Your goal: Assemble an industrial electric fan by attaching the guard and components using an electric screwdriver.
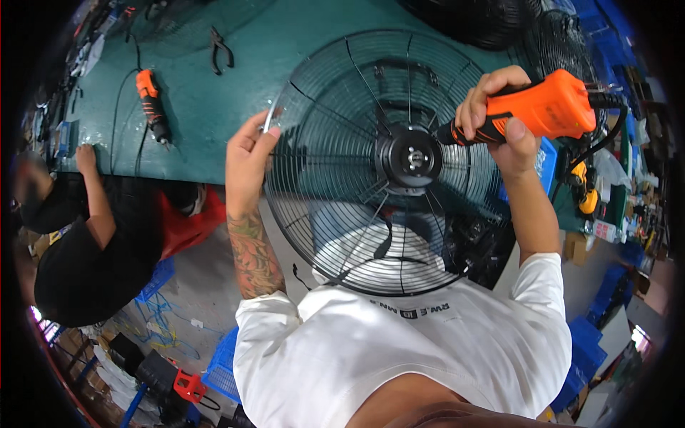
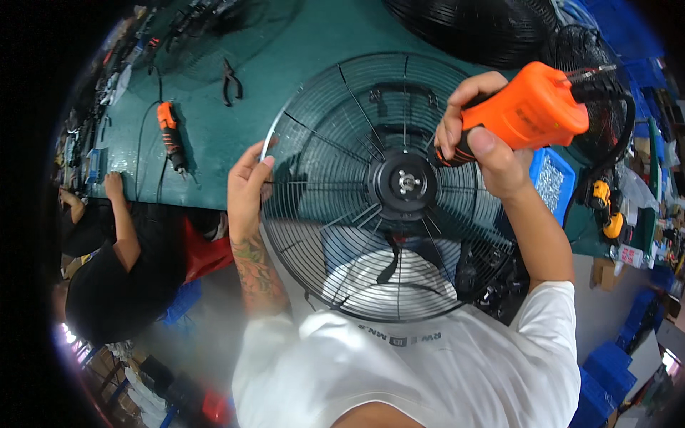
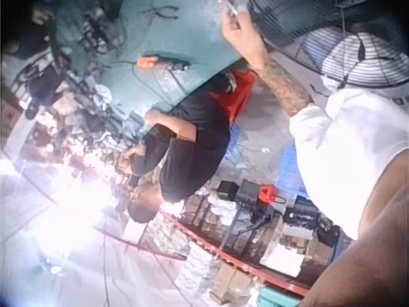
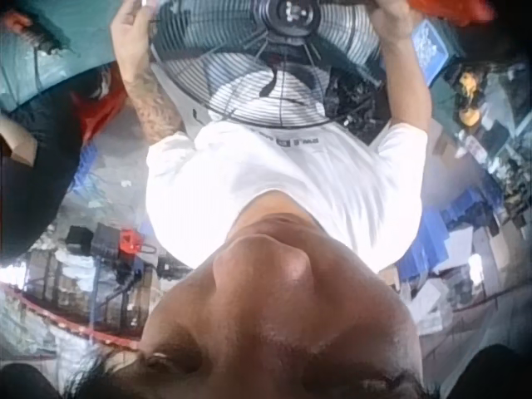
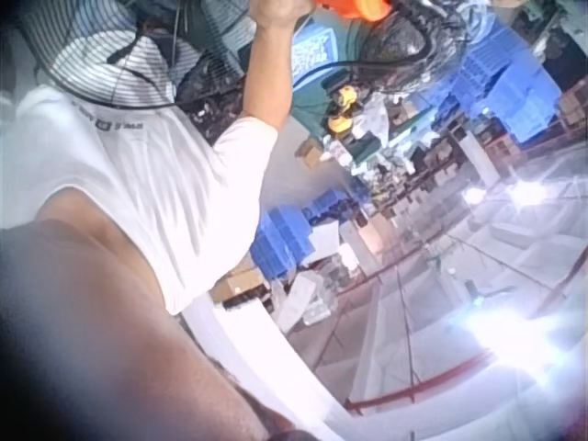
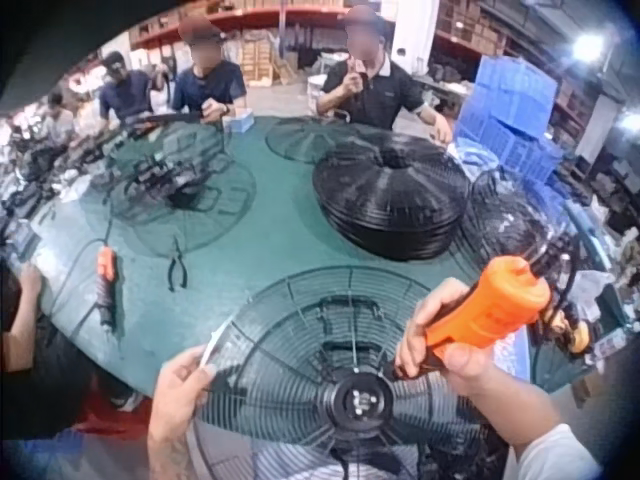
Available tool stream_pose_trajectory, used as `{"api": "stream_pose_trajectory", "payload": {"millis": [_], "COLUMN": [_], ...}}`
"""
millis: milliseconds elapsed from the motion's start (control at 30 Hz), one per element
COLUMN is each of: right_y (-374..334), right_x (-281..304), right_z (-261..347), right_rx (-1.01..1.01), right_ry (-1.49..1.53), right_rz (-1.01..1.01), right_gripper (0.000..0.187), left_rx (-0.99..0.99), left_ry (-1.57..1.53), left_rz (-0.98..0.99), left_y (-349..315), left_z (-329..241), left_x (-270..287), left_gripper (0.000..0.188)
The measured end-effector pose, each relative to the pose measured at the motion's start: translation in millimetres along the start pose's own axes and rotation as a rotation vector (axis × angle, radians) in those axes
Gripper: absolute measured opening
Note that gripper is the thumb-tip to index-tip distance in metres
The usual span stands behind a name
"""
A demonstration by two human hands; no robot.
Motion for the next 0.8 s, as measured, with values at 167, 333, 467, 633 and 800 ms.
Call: {"api": "stream_pose_trajectory", "payload": {"millis": [167,333,467,633,800], "right_y": [7.3,5.2,-3.8,-12.7,-10.7], "right_x": [-4.0,7.2,8.2,12.0,-7.3], "right_z": [56.9,80.0,80.4,87.1,88.8], "right_rx": [0.194,0.187,0.149,0.260,0.208], "right_ry": [-0.047,0.168,0.319,0.197,0.200], "right_rz": [0.015,-0.047,-0.058,-0.037,-0.052], "right_gripper": [0.052,0.054,0.046,0.044,0.044], "left_rx": [0.078,0.113,0.098,-0.016,0.201], "left_ry": [-0.262,-0.867,-0.777,-0.451,-0.261], "left_rz": [-0.116,-0.211,-0.215,0.176,0.474], "left_y": [-4.5,1.2,-18.6,-44.6,-87.6], "left_z": [-4.7,30.2,-10.8,-69.6,-66.8], "left_x": [20.5,89.9,66.3,-29.5,-113.1], "left_gripper": [0.039,0.046,0.043,0.032,0.031]}}
Point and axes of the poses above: each hand's wrist, its own y-axis towards the middle knuckle, its own x-axis out of the back of the hand, z = x × y, the point moved 8 cm from there along y, towards the middle knuckle, and after that the axes turned 12 degrees about -z, right-handed, at the moved point
